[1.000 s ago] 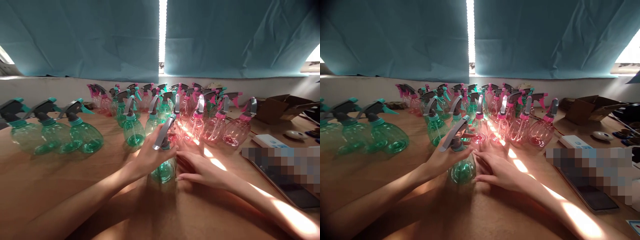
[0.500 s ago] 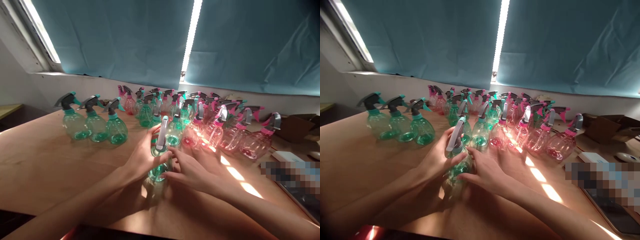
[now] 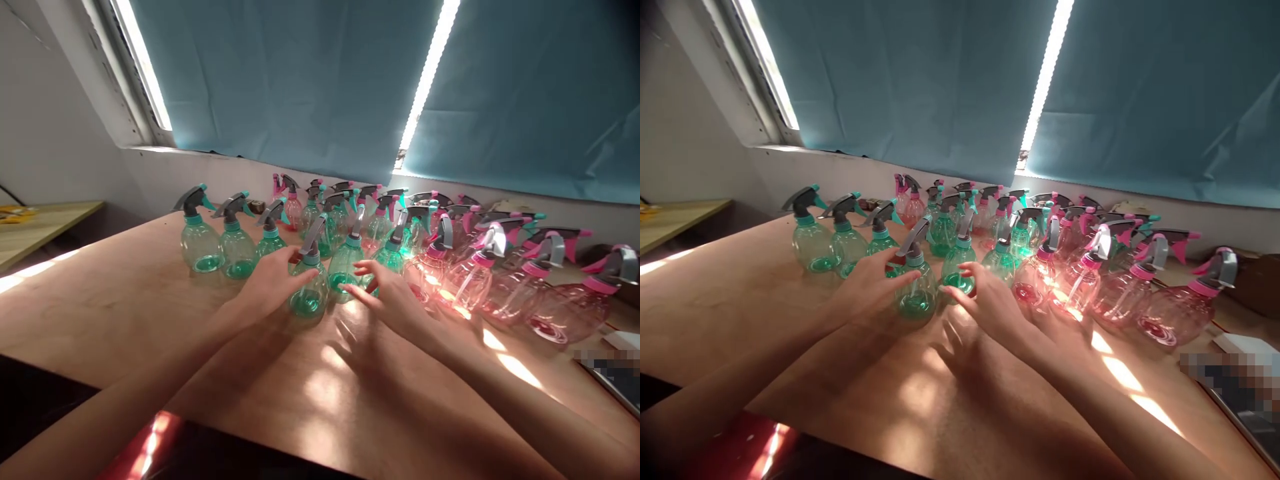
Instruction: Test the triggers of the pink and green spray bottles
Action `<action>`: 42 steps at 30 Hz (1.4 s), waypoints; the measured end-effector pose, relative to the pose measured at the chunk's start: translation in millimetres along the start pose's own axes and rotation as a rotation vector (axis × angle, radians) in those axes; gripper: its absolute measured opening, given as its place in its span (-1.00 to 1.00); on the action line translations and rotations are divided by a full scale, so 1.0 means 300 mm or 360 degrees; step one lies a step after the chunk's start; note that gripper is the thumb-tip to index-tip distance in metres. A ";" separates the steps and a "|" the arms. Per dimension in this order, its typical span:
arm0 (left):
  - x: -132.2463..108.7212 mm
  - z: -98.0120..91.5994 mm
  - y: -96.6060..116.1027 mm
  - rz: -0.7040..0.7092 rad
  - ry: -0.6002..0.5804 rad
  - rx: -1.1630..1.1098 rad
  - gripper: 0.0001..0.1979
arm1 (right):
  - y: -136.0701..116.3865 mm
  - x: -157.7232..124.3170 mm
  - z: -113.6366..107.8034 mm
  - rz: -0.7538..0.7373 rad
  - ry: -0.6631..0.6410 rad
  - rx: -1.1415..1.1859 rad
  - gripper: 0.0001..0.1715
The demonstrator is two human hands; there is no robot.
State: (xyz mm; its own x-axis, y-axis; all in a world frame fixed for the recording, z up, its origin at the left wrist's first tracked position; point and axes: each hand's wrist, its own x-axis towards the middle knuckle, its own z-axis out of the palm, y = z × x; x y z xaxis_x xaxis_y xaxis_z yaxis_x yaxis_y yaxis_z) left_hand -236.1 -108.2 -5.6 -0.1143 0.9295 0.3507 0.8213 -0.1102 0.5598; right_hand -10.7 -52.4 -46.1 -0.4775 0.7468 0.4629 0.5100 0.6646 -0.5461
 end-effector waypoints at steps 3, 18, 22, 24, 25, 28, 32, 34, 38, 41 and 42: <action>0.049 -0.006 -0.003 -0.0044 -0.0049 0.0117 -0.58 | 0.022 0.019 -0.040 0.0042 0.0149 -0.0081 -0.48; 0.180 0.017 -0.027 -0.0127 -0.0140 0.0103 -0.41 | 0.024 0.142 -0.010 0.0420 -0.0063 -0.0120 -0.23; 0.179 0.020 -0.025 -0.0119 -0.0121 0.0110 -0.42 | 0.022 0.163 0.022 0.0453 -0.0121 -0.0086 -0.14; 0.160 0.017 -0.025 -0.0111 -0.0095 0.0119 -0.40 | 0.030 0.171 0.036 0.0457 -0.0122 -0.0091 -0.12; 0.144 0.015 -0.026 -0.0096 -0.0068 0.0123 -0.39 | 0.035 0.175 0.042 0.0452 -0.0120 -0.0091 -0.13; 0.073 0.006 -0.030 0.0012 0.0067 0.0121 -0.43 | 0.048 0.184 0.048 0.0423 -0.0114 -0.0104 -0.19; -0.041 -0.006 -0.023 0.0089 0.0117 0.0083 -0.47 | 0.047 0.191 0.036 0.0385 -0.0122 -0.0159 -0.28; -0.086 -0.008 -0.008 0.0102 0.0100 0.0022 -0.50 | 0.036 0.189 0.026 0.0363 -0.0128 -0.0193 -0.32; -0.133 -0.008 0.046 0.0058 0.0015 -0.0106 -0.52 | 0.007 0.169 0.006 0.0326 -0.0142 -0.0261 -0.31; -0.135 0.001 0.094 0.0010 -0.0028 -0.0202 -0.53 | -0.015 0.127 -0.011 0.0275 -0.0180 -0.0288 -0.38; -0.131 0.008 0.108 -0.0006 -0.0042 -0.0231 -0.52 | -0.023 0.107 -0.019 0.0249 -0.0196 -0.0292 -0.42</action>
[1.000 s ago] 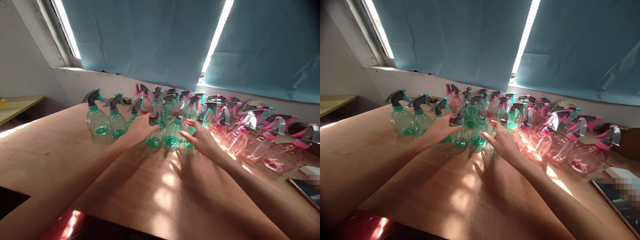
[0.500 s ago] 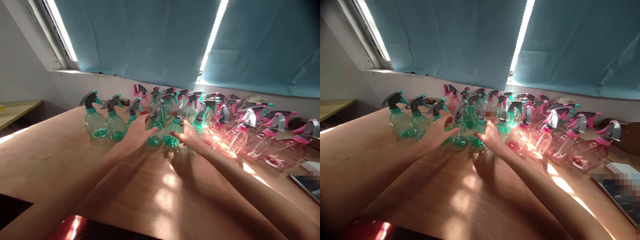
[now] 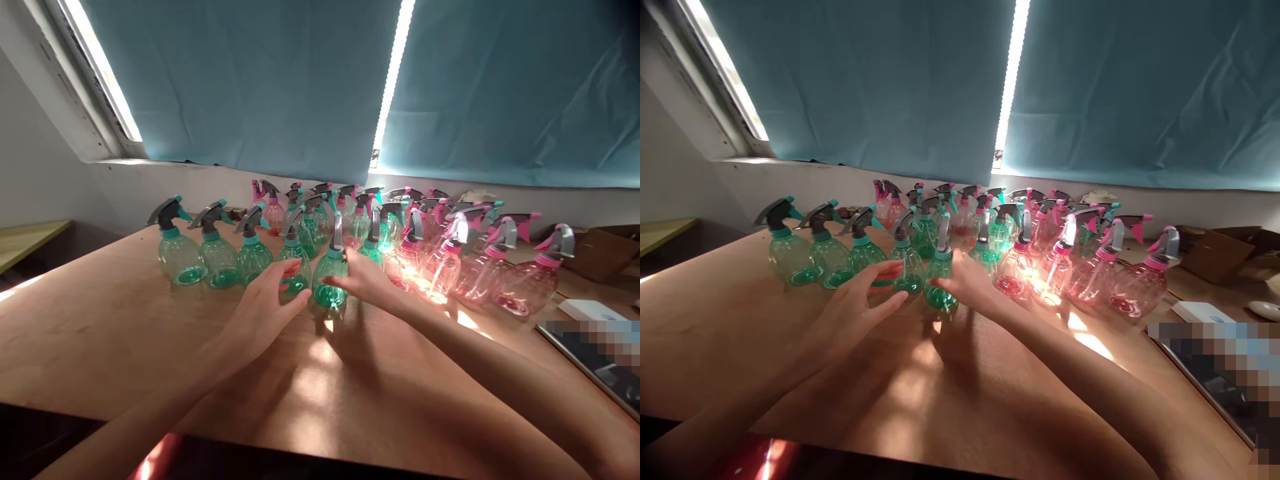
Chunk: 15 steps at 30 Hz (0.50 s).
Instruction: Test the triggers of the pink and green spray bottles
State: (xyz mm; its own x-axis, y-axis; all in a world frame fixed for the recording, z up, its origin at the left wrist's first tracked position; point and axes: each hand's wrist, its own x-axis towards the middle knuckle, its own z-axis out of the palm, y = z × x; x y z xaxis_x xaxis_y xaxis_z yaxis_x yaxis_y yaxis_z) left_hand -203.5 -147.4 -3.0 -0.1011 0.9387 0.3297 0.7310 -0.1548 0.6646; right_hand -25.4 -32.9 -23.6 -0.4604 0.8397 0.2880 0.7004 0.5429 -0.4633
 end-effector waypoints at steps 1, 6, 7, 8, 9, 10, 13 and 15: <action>0.006 0.012 0.012 -0.0011 -0.0014 -0.0032 -0.51 | -0.003 -0.025 -0.007 -0.0025 -0.0013 -0.0006 -0.46; 0.048 0.117 0.072 0.0045 -0.0094 -0.0192 -0.35 | -0.026 -0.179 -0.075 -0.0050 -0.0058 -0.0092 -0.52; 0.056 0.143 0.087 0.0083 -0.0111 -0.0242 -0.32 | -0.030 -0.209 -0.094 -0.0023 -0.0058 -0.0128 -0.55; 0.062 0.169 0.104 0.0114 -0.0145 -0.0306 -0.29 | -0.033 -0.237 -0.112 -0.0031 -0.0073 -0.0146 -0.56; 0.067 0.194 0.122 0.0138 -0.0179 -0.0381 -0.28 | -0.032 -0.262 -0.130 -0.0059 -0.0083 -0.0161 -0.59; 0.071 0.217 0.142 0.0153 -0.0192 -0.0436 -0.28 | -0.029 -0.285 -0.145 -0.0068 -0.0061 -0.0208 -0.61; 0.082 0.274 0.202 0.0186 -0.0183 -0.0583 -0.31 | -0.002 -0.335 -0.176 -0.0095 -0.0019 -0.0375 -0.56; 0.089 0.304 0.239 0.0218 -0.0199 -0.0634 -0.36 | 0.027 -0.357 -0.184 -0.0114 0.0004 -0.0440 -0.48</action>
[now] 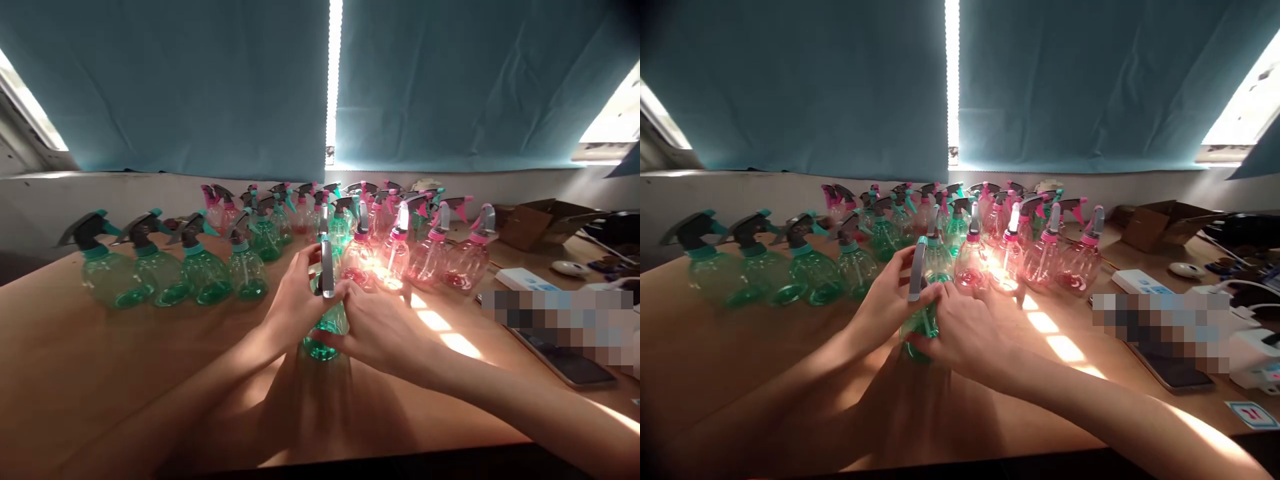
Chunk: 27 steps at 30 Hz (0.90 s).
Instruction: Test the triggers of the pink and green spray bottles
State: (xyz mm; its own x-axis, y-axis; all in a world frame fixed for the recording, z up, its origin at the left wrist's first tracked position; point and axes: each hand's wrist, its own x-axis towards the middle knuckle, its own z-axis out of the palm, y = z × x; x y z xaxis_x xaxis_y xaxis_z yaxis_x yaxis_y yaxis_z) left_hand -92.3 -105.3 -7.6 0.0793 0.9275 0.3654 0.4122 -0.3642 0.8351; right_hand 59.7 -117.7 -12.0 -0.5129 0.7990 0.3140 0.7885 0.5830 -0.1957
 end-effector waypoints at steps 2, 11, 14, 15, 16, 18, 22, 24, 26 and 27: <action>0.015 0.038 0.014 0.0041 -0.0044 0.0024 -0.46 | 0.032 -0.019 0.009 -0.0018 0.0047 -0.0013 -0.45; 0.084 0.163 -0.015 0.0201 0.0009 0.0128 -0.70 | 0.223 -0.076 0.069 -0.0184 0.0142 0.0275 -0.30; 0.104 0.165 -0.032 0.0226 0.0002 0.0051 -0.70 | 0.290 -0.082 0.073 -0.0279 0.0004 0.0283 -0.18; 0.110 0.164 -0.038 0.0208 0.0003 0.0029 -0.70 | 0.312 -0.081 0.076 -0.0305 -0.0049 0.0290 -0.17; 0.116 0.163 -0.044 0.0181 -0.0001 0.0008 -0.70 | 0.334 -0.080 0.080 -0.0328 -0.0101 0.0306 -0.18; 0.128 0.162 -0.054 0.0141 -0.0012 -0.0032 -0.69 | 0.374 -0.074 0.091 -0.0366 -0.0188 0.0364 -0.24; 0.145 0.156 -0.067 0.0153 -0.0021 -0.0026 -0.72 | 0.417 -0.062 0.117 -0.0383 -0.0287 0.0466 -0.41; 0.149 0.148 -0.068 0.0192 -0.0067 -0.0042 -0.73 | 0.419 -0.059 0.128 -0.0364 -0.0272 0.0487 -0.51; 0.149 0.135 -0.067 0.0229 -0.0118 -0.0054 -0.74 | 0.414 -0.058 0.139 -0.0372 -0.0242 0.0498 -0.55; 0.149 0.128 -0.066 0.0234 -0.0133 -0.0042 -0.75 | 0.411 -0.058 0.146 -0.0386 -0.0231 0.0498 -0.55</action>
State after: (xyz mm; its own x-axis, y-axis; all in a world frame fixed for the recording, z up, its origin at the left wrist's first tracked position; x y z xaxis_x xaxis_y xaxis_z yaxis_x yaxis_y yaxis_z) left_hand -62.1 -53.5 -23.5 0.2126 0.8673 0.4501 0.3665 -0.4978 0.7860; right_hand 150.9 -53.2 -82.2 -0.7310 0.6326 0.2561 0.5093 0.7554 -0.4123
